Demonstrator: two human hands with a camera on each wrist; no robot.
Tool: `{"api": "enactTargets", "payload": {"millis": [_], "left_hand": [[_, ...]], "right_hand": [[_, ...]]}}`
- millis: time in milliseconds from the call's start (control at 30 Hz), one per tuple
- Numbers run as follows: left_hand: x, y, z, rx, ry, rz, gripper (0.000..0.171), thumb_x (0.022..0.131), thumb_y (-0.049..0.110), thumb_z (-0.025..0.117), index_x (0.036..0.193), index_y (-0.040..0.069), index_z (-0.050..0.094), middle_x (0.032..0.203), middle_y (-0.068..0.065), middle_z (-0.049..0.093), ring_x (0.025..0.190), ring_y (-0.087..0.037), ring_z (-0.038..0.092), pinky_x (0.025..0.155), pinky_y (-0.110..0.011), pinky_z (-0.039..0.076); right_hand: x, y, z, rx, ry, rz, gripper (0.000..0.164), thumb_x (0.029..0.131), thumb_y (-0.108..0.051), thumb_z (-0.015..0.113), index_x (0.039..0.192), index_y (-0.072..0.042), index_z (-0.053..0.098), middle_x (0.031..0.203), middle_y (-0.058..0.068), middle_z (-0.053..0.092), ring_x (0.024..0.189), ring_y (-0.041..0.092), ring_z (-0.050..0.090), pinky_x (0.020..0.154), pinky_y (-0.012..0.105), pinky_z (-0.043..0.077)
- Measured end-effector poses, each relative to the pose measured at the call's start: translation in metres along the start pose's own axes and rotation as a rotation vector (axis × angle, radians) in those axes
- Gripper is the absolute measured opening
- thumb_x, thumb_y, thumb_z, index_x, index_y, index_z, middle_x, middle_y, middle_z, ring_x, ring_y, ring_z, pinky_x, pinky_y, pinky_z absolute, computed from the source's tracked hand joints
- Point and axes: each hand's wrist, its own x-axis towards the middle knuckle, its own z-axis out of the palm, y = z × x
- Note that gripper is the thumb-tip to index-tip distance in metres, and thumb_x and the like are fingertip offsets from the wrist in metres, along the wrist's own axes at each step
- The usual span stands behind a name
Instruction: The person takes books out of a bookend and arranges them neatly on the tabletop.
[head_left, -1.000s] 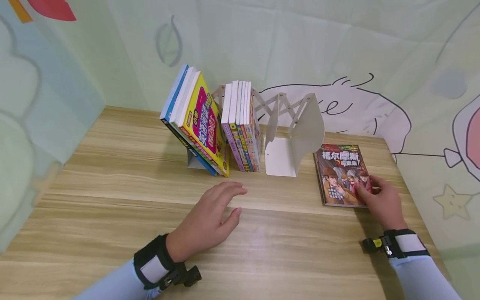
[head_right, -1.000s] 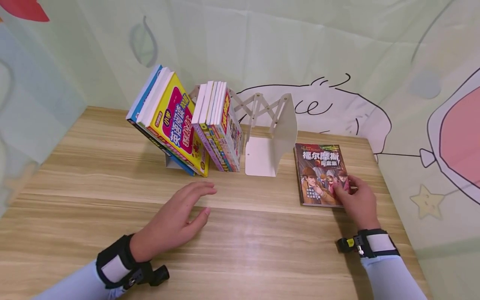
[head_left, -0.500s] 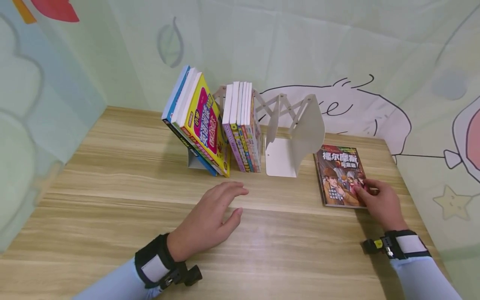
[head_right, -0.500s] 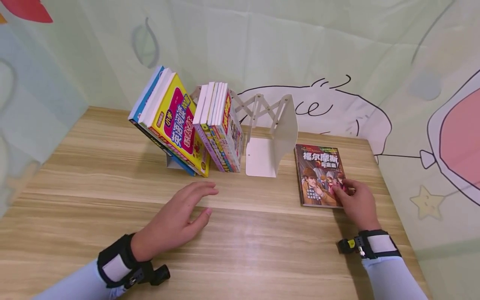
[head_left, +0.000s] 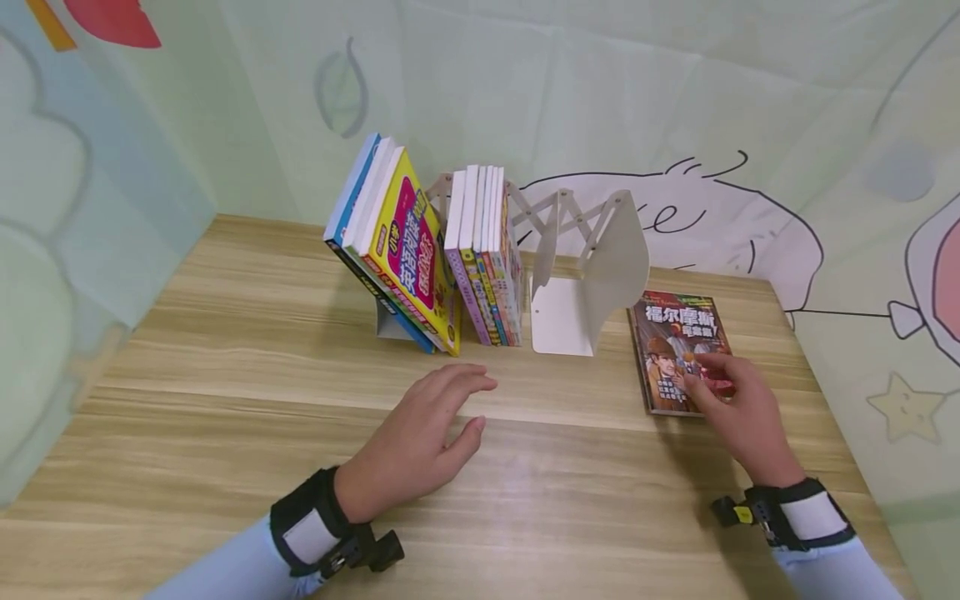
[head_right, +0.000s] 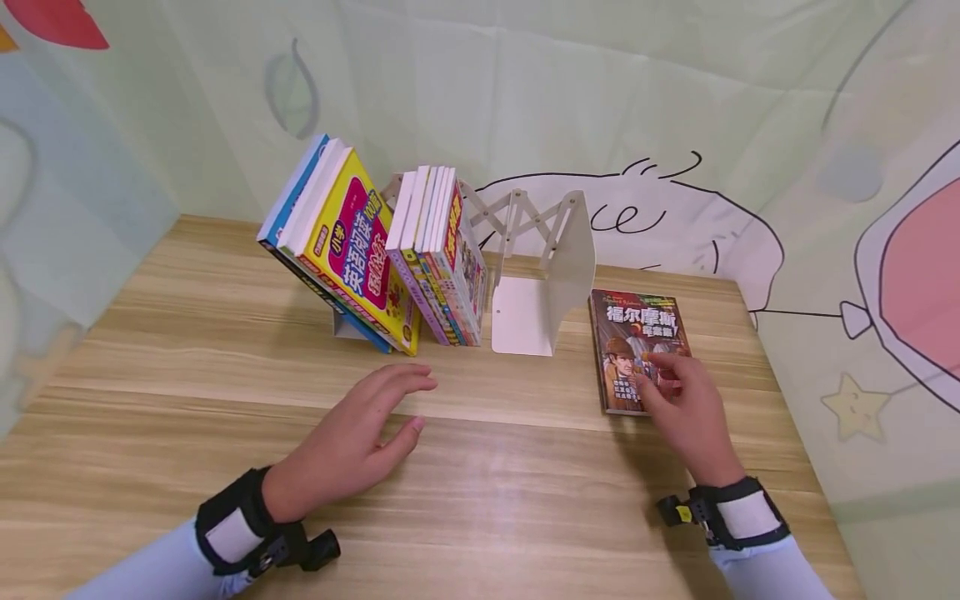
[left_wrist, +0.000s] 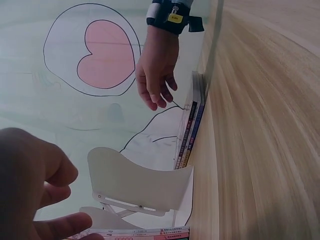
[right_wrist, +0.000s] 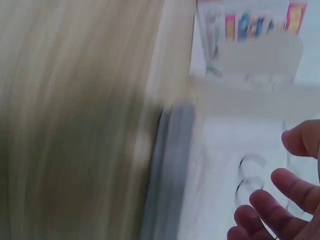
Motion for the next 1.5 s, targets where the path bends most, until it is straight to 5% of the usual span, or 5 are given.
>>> {"api": "enactTargets", "payload": {"millis": [100, 267, 567, 800, 1500], "left_hand": [[0.000, 0.000, 0.000, -0.001, 0.004, -0.002, 0.038, 0.098, 0.023, 0.061, 0.134, 0.013, 0.058, 0.143, -0.007, 0.054, 0.137, -0.023, 0.047, 0.114, -0.049, 0.039], [0.000, -0.001, 0.000, -0.007, 0.007, -0.007, 0.039, 0.097, 0.022, 0.063, 0.134, 0.013, 0.058, 0.142, -0.007, 0.054, 0.136, -0.023, 0.047, 0.114, -0.049, 0.039], [-0.001, 0.000, 0.003, -0.013, 0.007, -0.004, 0.039, 0.097, 0.024, 0.063, 0.134, 0.014, 0.059, 0.143, -0.007, 0.054, 0.136, -0.023, 0.047, 0.114, -0.049, 0.040], [-0.001, -0.001, 0.006, -0.012, 0.015, 0.017, 0.039, 0.096, 0.023, 0.063, 0.134, 0.013, 0.059, 0.142, -0.008, 0.055, 0.135, -0.023, 0.048, 0.113, -0.048, 0.040], [0.016, 0.005, -0.006, 0.075, 0.063, 0.080, 0.041, 0.097, 0.025, 0.061, 0.136, 0.013, 0.056, 0.146, -0.007, 0.049, 0.135, -0.022, 0.046, 0.114, -0.045, 0.041]], "right_hand": [[-0.007, -0.017, 0.006, 0.044, -0.052, -0.086, 0.042, 0.097, -0.025, 0.066, 0.130, 0.001, 0.059, 0.121, 0.019, 0.060, 0.106, 0.032, 0.056, 0.079, 0.018, 0.048], [-0.019, -0.044, 0.017, 0.061, -0.150, -0.246, 0.037, 0.096, -0.019, 0.069, 0.129, -0.005, 0.060, 0.126, 0.012, 0.063, 0.112, 0.028, 0.059, 0.091, 0.044, 0.052], [-0.042, -0.087, 0.036, 0.113, -0.262, -0.486, 0.046, 0.088, -0.014, 0.077, 0.131, -0.015, 0.059, 0.127, -0.001, 0.063, 0.116, 0.017, 0.059, 0.098, 0.032, 0.050], [-0.058, -0.108, 0.042, 0.105, -0.357, -0.503, 0.049, 0.091, -0.029, 0.075, 0.136, -0.024, 0.054, 0.130, -0.010, 0.059, 0.120, 0.010, 0.057, 0.096, 0.040, 0.054], [-0.067, -0.107, 0.046, 0.108, -0.362, -0.504, 0.044, 0.091, -0.027, 0.075, 0.131, -0.025, 0.057, 0.127, -0.011, 0.060, 0.116, 0.009, 0.059, 0.093, 0.037, 0.056]]}}
